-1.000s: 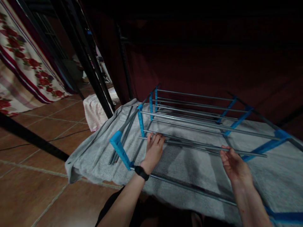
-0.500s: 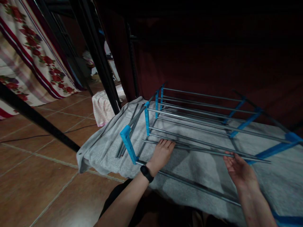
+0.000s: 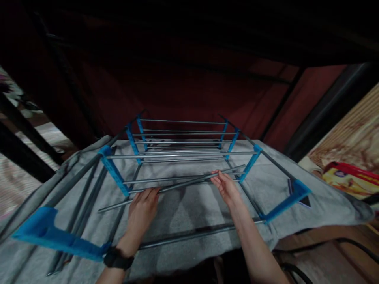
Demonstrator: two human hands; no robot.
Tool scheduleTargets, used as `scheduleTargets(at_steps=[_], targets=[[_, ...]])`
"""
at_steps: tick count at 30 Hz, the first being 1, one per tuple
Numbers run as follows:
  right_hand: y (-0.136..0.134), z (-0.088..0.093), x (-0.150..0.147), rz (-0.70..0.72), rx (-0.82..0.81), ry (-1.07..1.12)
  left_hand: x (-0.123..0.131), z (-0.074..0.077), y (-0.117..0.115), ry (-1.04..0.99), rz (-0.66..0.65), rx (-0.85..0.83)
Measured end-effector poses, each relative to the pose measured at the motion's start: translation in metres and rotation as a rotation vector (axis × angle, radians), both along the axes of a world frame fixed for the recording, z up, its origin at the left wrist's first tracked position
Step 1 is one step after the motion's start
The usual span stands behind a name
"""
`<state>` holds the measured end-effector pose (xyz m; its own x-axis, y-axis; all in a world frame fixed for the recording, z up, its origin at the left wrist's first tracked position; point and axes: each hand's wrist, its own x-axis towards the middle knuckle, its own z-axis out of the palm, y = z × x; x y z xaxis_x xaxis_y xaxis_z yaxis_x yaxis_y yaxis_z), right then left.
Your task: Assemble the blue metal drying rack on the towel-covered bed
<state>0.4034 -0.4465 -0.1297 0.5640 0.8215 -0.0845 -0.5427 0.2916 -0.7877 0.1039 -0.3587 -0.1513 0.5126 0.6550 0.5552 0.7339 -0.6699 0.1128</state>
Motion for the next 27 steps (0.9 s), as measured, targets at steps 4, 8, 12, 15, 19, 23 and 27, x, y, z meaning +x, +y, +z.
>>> scheduleTargets(at_steps=[4, 8, 12, 15, 19, 23, 27], targets=[[0.006, 0.000, 0.003, -0.055, 0.027, -0.010, 0.003, -0.003, 0.005, 0.008, -0.005, 0.015], [0.007, 0.000, 0.013, -0.112, 0.052, -0.010, 0.014, -0.004, 0.008, -0.011, 0.005, 0.038], [0.009, -0.002, 0.023, -0.148, 0.036, -0.003, 0.023, -0.005, 0.010, -0.033, -0.009, 0.051], [0.011, -0.005, 0.028, -0.160, 0.019, 0.000, 0.027, -0.007, 0.013, -0.053, -0.022, 0.065], [0.012, -0.008, 0.031, -0.164, 0.010, 0.005, 0.031, -0.009, 0.017, -0.070, -0.024, 0.059], [0.012, -0.008, 0.033, -0.161, 0.007, 0.012, 0.033, -0.009, 0.018, -0.086, -0.028, 0.059], [0.010, -0.005, 0.035, -0.141, 0.005, 0.012, 0.034, -0.004, 0.018, -0.077, -0.035, 0.084]])
